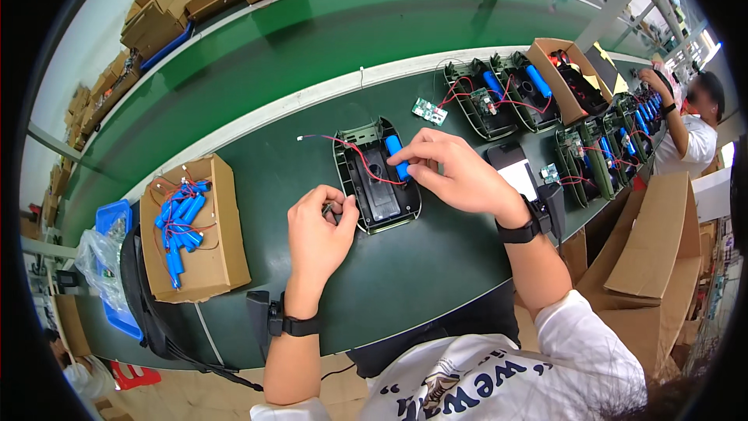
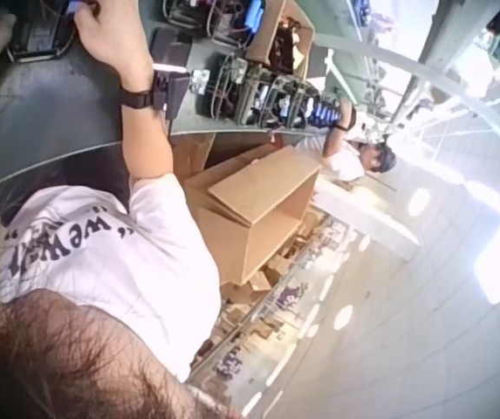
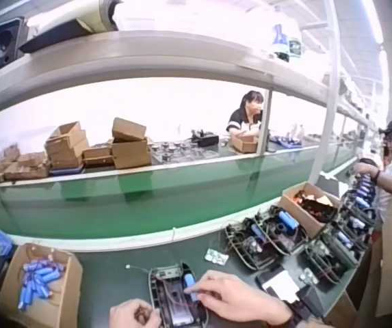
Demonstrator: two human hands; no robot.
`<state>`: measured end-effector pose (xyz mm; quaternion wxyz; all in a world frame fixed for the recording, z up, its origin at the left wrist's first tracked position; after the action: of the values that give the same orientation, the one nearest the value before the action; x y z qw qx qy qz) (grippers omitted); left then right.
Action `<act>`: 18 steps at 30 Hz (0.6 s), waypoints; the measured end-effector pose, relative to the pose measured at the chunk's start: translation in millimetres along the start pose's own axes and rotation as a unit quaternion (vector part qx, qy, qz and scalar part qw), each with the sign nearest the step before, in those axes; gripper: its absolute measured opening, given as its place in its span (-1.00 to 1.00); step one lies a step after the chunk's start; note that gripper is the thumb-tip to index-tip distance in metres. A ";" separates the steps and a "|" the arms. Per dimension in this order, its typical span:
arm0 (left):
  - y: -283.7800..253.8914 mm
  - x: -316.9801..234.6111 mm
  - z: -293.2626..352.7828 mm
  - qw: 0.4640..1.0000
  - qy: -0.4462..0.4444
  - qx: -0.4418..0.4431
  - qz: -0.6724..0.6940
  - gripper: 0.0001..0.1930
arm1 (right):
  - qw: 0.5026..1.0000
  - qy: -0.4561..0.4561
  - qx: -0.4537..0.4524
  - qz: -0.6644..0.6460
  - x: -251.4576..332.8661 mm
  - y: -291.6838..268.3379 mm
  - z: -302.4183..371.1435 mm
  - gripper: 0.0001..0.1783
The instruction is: The person is assembling an electronic component, likely a battery pack or controller for a device, by connecting wires and boards inside a plastic housing on a factory production line.
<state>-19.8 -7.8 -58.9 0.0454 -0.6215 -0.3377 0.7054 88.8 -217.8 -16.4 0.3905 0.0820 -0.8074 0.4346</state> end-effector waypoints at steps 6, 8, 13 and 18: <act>-0.4 3.1 -0.6 1.000 -0.009 0.005 0.001 -0.81 | 0.997 -0.004 0.075 0.002 -2.1 0.8 0.7 -0.67; 1.4 3.0 -0.9 1.000 -0.012 0.010 0.003 -0.81 | 0.997 -0.021 0.074 0.002 -1.3 -0.6 2.0 -0.68; 1.6 0.9 -0.2 1.000 -0.010 0.007 0.002 -0.81 | 0.996 -0.045 0.066 0.035 0.7 0.1 1.8 -0.74; 3.0 0.0 -1.8 1.000 -0.016 0.015 0.002 -0.81 | 0.998 -0.033 0.042 0.045 1.0 -3.6 0.9 -0.75</act>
<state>-17.1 -9.3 -60.5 0.0475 -0.6100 -0.3268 0.7203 89.4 -220.5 -13.6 0.3399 0.0758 -0.8039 0.4821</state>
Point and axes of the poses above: each hand's wrist, its own z-axis away from the middle knuckle, its own y-axis out of the palm, x = y × z, the point moved 3 cm from there along -z, towards the middle knuckle, and after that the axes turned 11 degrees about -y, right-handed, at the moved point
